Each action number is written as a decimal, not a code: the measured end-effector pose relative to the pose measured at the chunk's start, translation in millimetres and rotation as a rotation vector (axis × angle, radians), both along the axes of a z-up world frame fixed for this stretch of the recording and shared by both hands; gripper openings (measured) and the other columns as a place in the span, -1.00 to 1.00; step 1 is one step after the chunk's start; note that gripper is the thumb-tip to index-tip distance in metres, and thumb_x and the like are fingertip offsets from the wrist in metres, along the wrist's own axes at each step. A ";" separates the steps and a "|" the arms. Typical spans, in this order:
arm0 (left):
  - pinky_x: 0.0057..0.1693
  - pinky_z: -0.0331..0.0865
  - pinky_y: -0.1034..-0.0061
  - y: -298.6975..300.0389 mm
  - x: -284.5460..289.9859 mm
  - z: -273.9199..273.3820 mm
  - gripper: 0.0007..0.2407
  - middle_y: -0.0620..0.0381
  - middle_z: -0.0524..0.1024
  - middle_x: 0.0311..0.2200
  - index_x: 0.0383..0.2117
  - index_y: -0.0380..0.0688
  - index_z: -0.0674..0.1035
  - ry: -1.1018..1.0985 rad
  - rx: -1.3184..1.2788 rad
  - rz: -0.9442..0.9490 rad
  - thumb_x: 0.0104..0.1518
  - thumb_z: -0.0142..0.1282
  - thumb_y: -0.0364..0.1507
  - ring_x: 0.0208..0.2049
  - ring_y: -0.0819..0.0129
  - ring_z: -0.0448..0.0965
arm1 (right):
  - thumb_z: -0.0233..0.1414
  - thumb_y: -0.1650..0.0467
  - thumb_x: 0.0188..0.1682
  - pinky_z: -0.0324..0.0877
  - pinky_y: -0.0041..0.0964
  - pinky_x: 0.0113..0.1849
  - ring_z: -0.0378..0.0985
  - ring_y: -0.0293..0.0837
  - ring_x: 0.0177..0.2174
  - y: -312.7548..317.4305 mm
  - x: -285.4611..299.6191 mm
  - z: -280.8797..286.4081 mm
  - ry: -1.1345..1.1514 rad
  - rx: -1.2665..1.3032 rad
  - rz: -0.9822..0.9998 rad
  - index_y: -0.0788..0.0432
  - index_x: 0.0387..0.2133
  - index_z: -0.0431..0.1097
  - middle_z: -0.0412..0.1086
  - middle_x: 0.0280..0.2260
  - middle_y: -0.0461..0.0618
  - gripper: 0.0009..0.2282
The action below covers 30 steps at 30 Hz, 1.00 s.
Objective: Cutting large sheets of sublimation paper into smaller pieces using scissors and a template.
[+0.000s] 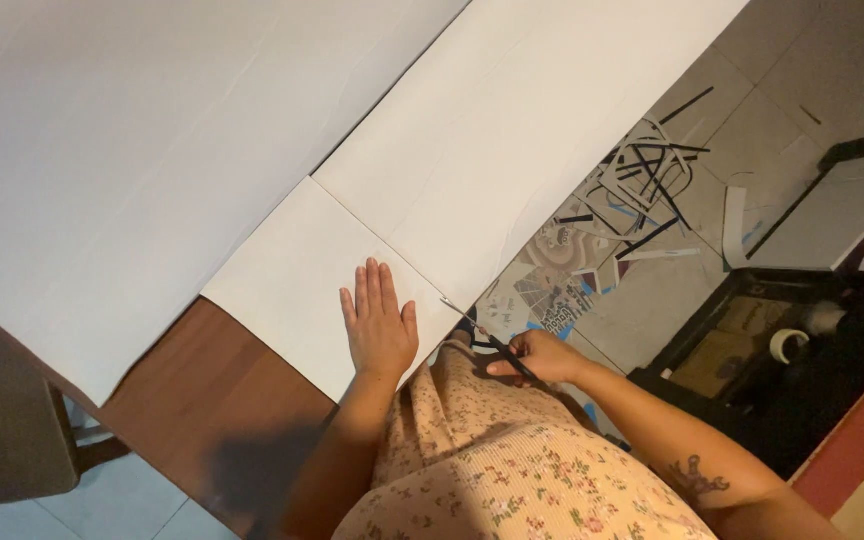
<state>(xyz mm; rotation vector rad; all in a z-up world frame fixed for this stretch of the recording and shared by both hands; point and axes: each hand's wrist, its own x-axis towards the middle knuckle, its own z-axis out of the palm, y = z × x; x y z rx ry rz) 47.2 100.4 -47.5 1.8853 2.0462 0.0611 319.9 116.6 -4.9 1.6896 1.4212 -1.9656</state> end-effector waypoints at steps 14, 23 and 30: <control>0.47 -0.53 -0.05 2.6 1.2 7.7 -0.43 -0.14 -0.27 0.50 0.44 -0.22 -0.07 0.063 -0.130 -0.031 0.37 -0.40 -0.16 0.50 -0.04 -0.38 | 0.34 0.20 -0.27 0.41 -0.43 -0.49 0.59 -0.17 -0.74 -10.1 -5.6 -8.1 -0.091 0.048 -0.043 0.14 -0.76 0.49 0.44 -0.83 -0.03 -0.69; 0.47 -0.56 -0.04 2.6 1.2 -2.5 -0.42 -0.15 -0.25 0.49 0.44 -0.22 -0.08 0.065 -0.054 -0.036 0.37 -0.37 -0.18 0.50 -0.07 -0.37 | 0.26 -0.15 -0.38 0.48 -0.13 -0.22 0.65 0.14 -0.33 6.4 -21.4 -15.8 -0.242 0.192 0.167 0.13 -0.50 0.60 0.55 -0.54 0.12 -0.42; 0.47 -0.53 -0.05 0.0 1.2 -7.6 -0.43 -0.16 -0.22 0.49 0.44 -0.24 -0.05 0.051 -0.004 -0.028 0.36 -0.36 -0.19 0.50 -0.09 -0.33 | 0.22 0.17 -0.27 0.47 -0.43 -0.40 0.60 -0.16 -0.72 10.1 -26.1 16.1 -0.174 0.103 0.057 0.11 -0.74 0.51 0.44 -0.83 -0.08 -0.72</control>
